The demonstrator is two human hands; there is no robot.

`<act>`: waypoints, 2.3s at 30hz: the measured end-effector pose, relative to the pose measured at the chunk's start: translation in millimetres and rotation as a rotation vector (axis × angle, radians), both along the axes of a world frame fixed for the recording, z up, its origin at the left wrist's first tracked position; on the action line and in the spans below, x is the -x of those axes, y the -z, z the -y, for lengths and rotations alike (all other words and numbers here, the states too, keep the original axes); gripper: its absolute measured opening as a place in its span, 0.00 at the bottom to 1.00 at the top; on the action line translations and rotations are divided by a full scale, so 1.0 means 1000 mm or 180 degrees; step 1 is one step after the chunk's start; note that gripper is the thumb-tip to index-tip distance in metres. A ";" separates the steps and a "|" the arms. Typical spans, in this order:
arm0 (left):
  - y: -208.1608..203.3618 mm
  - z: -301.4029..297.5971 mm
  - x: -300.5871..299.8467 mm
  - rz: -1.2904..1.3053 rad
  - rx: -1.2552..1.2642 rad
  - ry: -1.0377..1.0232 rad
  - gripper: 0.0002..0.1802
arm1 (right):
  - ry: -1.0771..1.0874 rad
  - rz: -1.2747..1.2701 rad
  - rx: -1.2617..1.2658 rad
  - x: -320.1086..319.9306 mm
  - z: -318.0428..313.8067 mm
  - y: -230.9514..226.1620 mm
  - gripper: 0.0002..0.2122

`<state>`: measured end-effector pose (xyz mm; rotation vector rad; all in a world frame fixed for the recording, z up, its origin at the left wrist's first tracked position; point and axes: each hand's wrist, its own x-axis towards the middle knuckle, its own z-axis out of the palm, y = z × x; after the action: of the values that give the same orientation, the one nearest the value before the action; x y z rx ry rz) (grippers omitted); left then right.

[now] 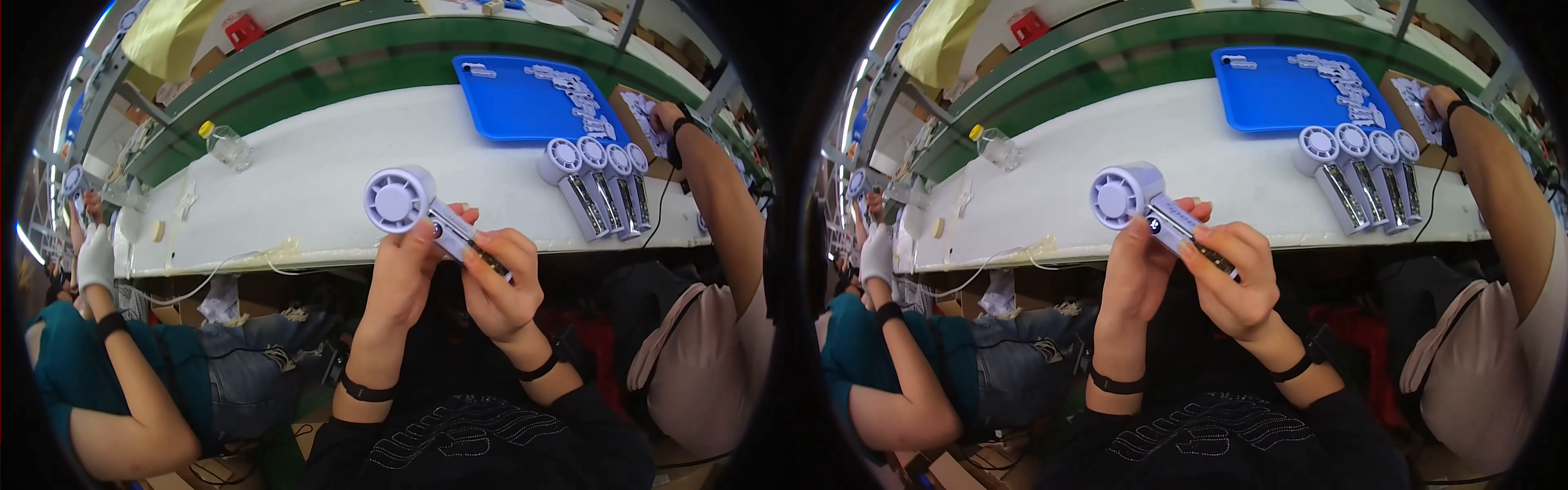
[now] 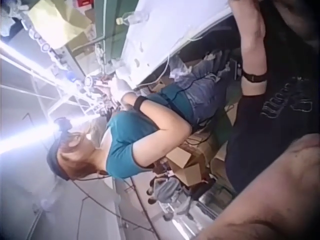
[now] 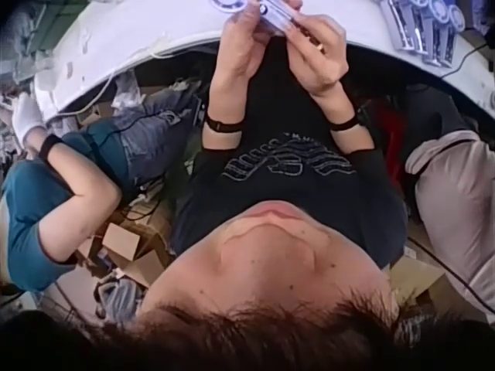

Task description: The person picks up a handheld fan and a plastic cover, presses the cover onto the fan handle by hand, and sets it down. This process is repeated for several more fans and covers on the table.

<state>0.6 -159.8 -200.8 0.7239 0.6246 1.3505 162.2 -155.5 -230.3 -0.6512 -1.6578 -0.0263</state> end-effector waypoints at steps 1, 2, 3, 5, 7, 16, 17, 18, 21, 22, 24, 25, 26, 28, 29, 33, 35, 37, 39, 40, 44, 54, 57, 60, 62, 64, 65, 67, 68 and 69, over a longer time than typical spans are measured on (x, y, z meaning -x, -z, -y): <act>-0.001 -0.003 0.001 -0.0002 -0.0023 -0.0040 0.36 | -0.0013 -0.0093 0.0055 0.003 -0.001 -0.003 0.18; 0.000 -0.004 0.003 0.0017 0.0023 -0.0070 0.34 | -0.0049 -0.0090 0.0050 0.009 0.003 -0.009 0.18; 0.002 -0.004 0.005 0.0036 0.0070 -0.0091 0.32 | -0.0678 -0.0720 0.0731 0.016 0.010 -0.018 0.17; 0.003 -0.003 0.005 0.0065 0.0120 -0.0109 0.30 | -0.1898 -0.1963 0.2113 0.023 0.022 -0.032 0.15; 0.001 0.001 0.006 -0.0609 -0.0365 -0.0394 0.29 | -0.2068 -0.1781 0.2703 0.012 0.019 -0.032 0.14; -0.022 0.010 0.023 -0.1049 -0.0511 0.0490 0.40 | -0.2358 0.0333 0.3946 -0.015 -0.002 -0.057 0.10; -0.024 0.011 0.024 -0.1039 -0.0510 0.0483 0.40 | -0.2289 0.0467 0.3729 -0.014 -0.001 -0.057 0.10; -0.027 0.012 0.024 -0.1013 -0.0525 0.0408 0.35 | -0.2290 0.0479 0.3735 -0.012 0.000 -0.057 0.10; -0.035 0.015 0.025 -0.0960 -0.0562 0.0261 0.26 | -0.2406 0.0046 0.3822 -0.006 0.006 -0.058 0.15; -0.036 0.017 0.023 -0.0962 -0.0597 0.0138 0.24 | -0.2402 0.0050 0.3822 -0.005 0.006 -0.057 0.15; -0.036 0.022 0.019 -0.0969 -0.0664 -0.0101 0.20 | -0.2667 -0.0050 0.3619 -0.004 0.006 -0.052 0.14; -0.033 0.023 0.017 -0.0968 -0.0665 -0.0093 0.20 | -0.2795 -0.0105 0.3514 -0.004 0.006 -0.050 0.14; -0.026 0.024 0.016 -0.1005 -0.0874 -0.0211 0.19 | -0.2786 -0.0112 0.3511 -0.003 0.006 -0.046 0.14; -0.019 0.025 0.014 -0.1080 -0.1297 -0.0444 0.17 | -0.2887 -0.0028 0.2966 -0.002 0.004 -0.037 0.14; -0.018 0.026 0.015 -0.1085 -0.1305 -0.0429 0.17 | -0.2930 0.0013 0.2688 -0.002 0.004 -0.036 0.13; -0.024 0.019 0.020 -0.1339 -0.0585 -0.0258 0.15 | -0.2907 -0.0246 0.3967 0.002 0.000 -0.036 0.16; -0.029 0.018 0.021 -0.1686 -0.0392 -0.0203 0.15 | -0.2765 -0.0044 0.3928 0.000 -0.005 -0.043 0.17; -0.032 0.018 0.024 -0.1867 -0.0287 -0.0176 0.15 | -0.2520 0.0401 0.3890 0.000 -0.007 -0.050 0.19; -0.034 0.016 0.029 -0.1801 -0.0330 0.0049 0.17 | -0.2466 0.0411 0.3941 -0.001 -0.007 -0.050 0.20; -0.034 0.015 0.029 -0.1763 -0.0359 0.0157 0.17 | -0.2412 0.0438 0.3986 -0.003 -0.007 -0.050 0.21; -0.038 0.014 0.025 -0.1600 -0.0673 0.0431 0.20 | -0.2432 0.0197 0.3267 -0.001 -0.006 -0.035 0.21; 0.012 -0.005 0.024 -0.1371 -0.1961 0.0071 0.26 | -0.2455 0.0443 0.2252 -0.001 -0.016 -0.019 0.21; 0.010 -0.006 0.022 -0.1319 -0.1435 0.0300 0.25 | -0.2260 0.0453 0.2609 -0.004 -0.020 -0.016 0.20; 0.003 -0.014 0.025 -0.1360 -0.0339 0.0533 0.23 | -0.2417 0.0099 0.3719 -0.008 -0.018 -0.023 0.18; -0.003 -0.011 0.022 -0.1297 -0.0238 0.0499 0.23 | -0.2484 -0.0091 0.4284 -0.007 -0.014 -0.030 0.18; -0.006 -0.009 0.019 -0.1163 -0.0048 0.0439 0.22 | -0.2445 -0.0236 0.4297 -0.003 -0.006 -0.032 0.17; -0.004 -0.008 0.020 -0.1162 -0.0038 0.0432 0.22 | -0.2428 -0.0306 0.4305 -0.003 -0.003 -0.032 0.16; 0.000 -0.009 0.026 -0.1126 -0.0325 0.0681 0.21 | -0.2453 -0.0287 0.4102 -0.003 -0.005 -0.020 0.14; 0.002 -0.009 0.029 -0.1105 -0.0468 0.0808 0.21 | -0.2468 -0.0271 0.3889 -0.003 -0.006 -0.012 0.13; 0.002 -0.012 0.030 -0.1101 -0.0455 0.0808 0.21 | -0.2478 -0.0257 0.3675 -0.003 -0.007 -0.008 0.12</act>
<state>-29.6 -147.9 -203.1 1.1287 0.6860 1.0497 165.4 -148.2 -222.6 -0.7552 -1.6462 1.5760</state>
